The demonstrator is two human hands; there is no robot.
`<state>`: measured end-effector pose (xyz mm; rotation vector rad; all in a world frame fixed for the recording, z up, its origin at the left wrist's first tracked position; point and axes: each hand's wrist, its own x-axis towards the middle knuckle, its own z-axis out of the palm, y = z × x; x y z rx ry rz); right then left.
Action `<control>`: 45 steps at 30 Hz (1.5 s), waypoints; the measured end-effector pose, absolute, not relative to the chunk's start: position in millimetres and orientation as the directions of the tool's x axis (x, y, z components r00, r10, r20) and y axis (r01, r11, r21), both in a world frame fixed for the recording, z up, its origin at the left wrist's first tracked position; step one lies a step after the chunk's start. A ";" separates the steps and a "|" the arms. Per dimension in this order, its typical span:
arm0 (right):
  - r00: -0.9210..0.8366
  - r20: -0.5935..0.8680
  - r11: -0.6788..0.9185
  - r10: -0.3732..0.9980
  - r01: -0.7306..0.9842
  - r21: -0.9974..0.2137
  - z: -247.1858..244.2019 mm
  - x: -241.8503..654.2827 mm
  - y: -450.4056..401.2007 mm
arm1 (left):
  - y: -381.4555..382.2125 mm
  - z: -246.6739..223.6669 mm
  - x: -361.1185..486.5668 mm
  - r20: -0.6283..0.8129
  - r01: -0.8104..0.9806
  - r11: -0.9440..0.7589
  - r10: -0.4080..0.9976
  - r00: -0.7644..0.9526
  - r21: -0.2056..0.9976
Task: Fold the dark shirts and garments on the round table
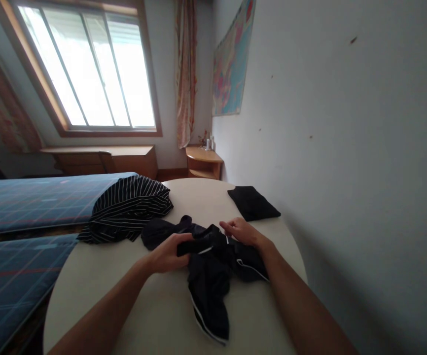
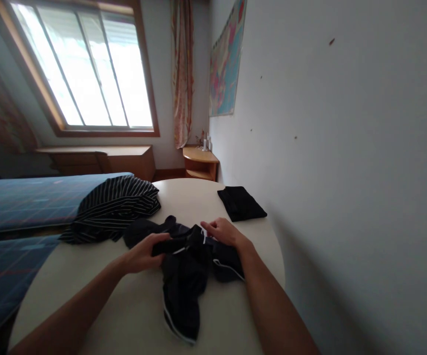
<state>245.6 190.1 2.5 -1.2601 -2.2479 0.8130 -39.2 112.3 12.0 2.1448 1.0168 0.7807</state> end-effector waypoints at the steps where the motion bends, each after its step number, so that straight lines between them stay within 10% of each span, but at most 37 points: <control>1: -0.489 0.117 0.424 0.865 0.586 -0.691 3.6 244.4 188.9 | 112.2 15.5 -40.0 0.314 0.407 -0.546 0.801 0.511 0.732; 9: -0.619 0.067 0.429 0.783 0.459 -0.778 4.0 228.4 183.6 | 133.6 7.8 -54.6 0.631 0.551 -0.659 0.724 0.279 0.512; 14: -0.529 0.182 0.385 0.828 0.301 -0.872 2.8 228.7 187.7 | 144.1 -7.8 -55.6 0.590 0.580 -0.571 0.786 0.182 0.581; 22: -0.644 -0.072 0.275 0.762 0.422 -0.864 3.0 235.8 182.4 | 137.7 -5.8 -57.1 0.363 0.778 -0.203 0.931 -0.035 0.595; 26: -0.628 0.082 0.377 0.774 0.352 -0.857 6.9 236.1 184.5 | 131.8 0.6 -61.7 0.183 0.709 -0.244 0.970 0.162 0.662; 36: 0.017 0.578 0.504 0.816 0.471 -0.724 11.3 245.0 195.8 | 132.5 -14.9 -46.2 0.414 0.554 -0.537 0.843 0.342 0.636; 45: -0.152 0.383 0.384 0.911 0.649 -0.657 -3.7 251.5 204.4 | 148.6 -14.4 -66.8 0.405 0.759 -0.269 0.914 0.007 0.593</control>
